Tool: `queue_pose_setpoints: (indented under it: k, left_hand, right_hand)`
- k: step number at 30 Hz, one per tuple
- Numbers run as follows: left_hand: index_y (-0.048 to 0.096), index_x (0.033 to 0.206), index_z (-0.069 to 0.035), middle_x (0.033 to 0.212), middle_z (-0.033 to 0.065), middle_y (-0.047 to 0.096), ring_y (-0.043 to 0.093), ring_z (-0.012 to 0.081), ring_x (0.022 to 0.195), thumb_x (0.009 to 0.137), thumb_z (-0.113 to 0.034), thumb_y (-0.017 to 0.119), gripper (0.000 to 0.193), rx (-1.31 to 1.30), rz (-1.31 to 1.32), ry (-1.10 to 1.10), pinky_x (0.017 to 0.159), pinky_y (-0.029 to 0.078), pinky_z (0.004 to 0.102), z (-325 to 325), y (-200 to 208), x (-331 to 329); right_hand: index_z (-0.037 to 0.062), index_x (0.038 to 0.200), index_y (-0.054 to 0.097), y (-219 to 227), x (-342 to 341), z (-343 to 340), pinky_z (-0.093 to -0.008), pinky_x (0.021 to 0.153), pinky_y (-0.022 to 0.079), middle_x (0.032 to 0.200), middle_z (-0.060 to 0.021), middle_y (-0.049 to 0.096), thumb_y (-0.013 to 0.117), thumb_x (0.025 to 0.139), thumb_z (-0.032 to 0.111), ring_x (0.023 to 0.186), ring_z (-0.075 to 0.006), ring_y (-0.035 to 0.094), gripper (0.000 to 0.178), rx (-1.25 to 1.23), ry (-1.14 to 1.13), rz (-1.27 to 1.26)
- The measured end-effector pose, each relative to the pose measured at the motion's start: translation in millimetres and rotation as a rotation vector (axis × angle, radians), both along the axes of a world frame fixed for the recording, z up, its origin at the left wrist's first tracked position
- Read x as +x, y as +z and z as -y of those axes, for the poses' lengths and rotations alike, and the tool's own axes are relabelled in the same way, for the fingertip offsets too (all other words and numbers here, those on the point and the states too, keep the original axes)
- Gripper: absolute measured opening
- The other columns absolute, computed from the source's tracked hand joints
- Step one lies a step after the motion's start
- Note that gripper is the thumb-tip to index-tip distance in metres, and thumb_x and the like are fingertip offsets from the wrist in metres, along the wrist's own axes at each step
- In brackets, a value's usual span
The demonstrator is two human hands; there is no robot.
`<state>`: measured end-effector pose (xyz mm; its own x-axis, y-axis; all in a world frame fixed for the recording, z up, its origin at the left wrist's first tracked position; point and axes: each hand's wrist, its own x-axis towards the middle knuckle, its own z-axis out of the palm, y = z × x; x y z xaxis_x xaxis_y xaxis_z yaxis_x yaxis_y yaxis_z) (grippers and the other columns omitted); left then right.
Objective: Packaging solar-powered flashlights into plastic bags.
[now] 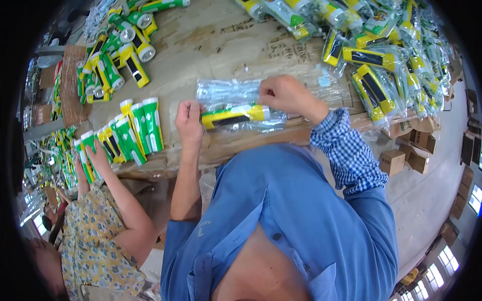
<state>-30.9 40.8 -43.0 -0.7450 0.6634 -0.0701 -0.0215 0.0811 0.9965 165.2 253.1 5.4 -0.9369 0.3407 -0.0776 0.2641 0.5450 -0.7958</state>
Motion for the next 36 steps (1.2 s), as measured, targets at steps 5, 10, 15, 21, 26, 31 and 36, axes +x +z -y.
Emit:
queue_pose_setpoints:
  k: [5,10,15,21,26,31,36]
  left_hand:
    - [0.062,0.097,0.0,0.107,0.0129,0.072,0.065,0.0163,0.099,0.103,-0.016,0.056,0.018,-0.135,0.105,-0.043,0.09,0.05,0.0309,-1,-3,-3]
    - [0.058,0.097,-0.001,0.104,0.0153,0.072,0.065,0.0178,0.095,0.105,-0.011,0.05,0.014,0.042,0.232,-0.008,0.089,0.051,0.0333,6,-26,-10]
    - [0.057,0.096,-0.004,0.101,0.0126,0.072,0.063,0.0146,0.086,0.105,-0.013,0.052,0.015,0.003,0.265,-0.01,0.079,0.051,0.0306,-6,-29,-9]
    - [0.054,0.096,-0.006,0.103,0.0141,0.072,0.065,0.014,0.083,0.105,-0.017,0.053,0.015,-0.032,0.364,-0.002,0.073,0.052,0.025,-7,-18,-7]
    - [0.053,0.102,-0.002,0.105,0.015,0.07,0.068,0.019,0.089,0.106,-0.019,0.052,0.018,-0.064,0.281,0.017,0.08,0.058,0.0295,-3,-16,-6]
    - [0.053,0.102,-0.002,0.102,0.0134,0.069,0.067,0.0178,0.09,0.103,-0.012,0.057,0.011,-0.065,0.237,-0.006,0.081,0.056,0.0289,-7,-17,-6]
    - [0.053,0.101,-0.002,0.099,0.0113,0.068,0.065,0.0147,0.087,0.099,-0.006,0.062,0.01,0.031,0.189,-0.074,0.081,0.053,0.0261,-14,-34,0]
  right_hand:
    - [0.0049,0.075,0.065,-9,18,3,-0.041,0.062,0.051,0.073,-0.0113,0.061,0.071,0.075,0.013,0.069,-0.0312,0.062,0.01,0.158,-0.014,-0.188]
    - [0.0059,0.076,0.064,-5,-2,12,-0.0438,0.062,0.051,0.076,-0.0118,0.063,0.068,0.079,0.019,0.069,-0.0343,0.063,0.014,0.188,-0.024,-0.167]
    - [0.0061,0.081,0.066,-3,14,10,-0.0474,0.066,0.052,0.078,-0.0141,0.067,0.064,0.084,0.022,0.072,-0.0362,0.066,0.016,0.181,-0.043,-0.158]
    - [0.0043,0.083,0.069,16,57,6,-0.0387,0.061,0.05,0.07,-0.008,0.063,0.064,0.086,0.018,0.066,-0.0227,0.064,0.015,-0.277,-0.302,-0.248]
    - [0.0032,0.076,0.064,83,81,-71,-0.0282,0.059,0.041,0.077,-0.0002,0.058,0.063,0.082,0.007,0.065,-0.0105,0.051,0.008,-0.641,-0.733,-0.928]
    - [0.0057,0.078,0.061,181,109,-240,-0.0325,0.066,0.045,0.08,-0.0005,0.053,0.063,0.088,0.01,0.071,-0.015,0.054,0.011,-0.07,-0.792,-1.349]
    - [0.0032,0.096,0.066,234,131,-318,-0.0325,0.077,0.053,0.088,-0.0023,0.064,0.063,0.091,0.012,0.085,-0.0142,0.063,0.01,0.12,-1.179,-0.89]
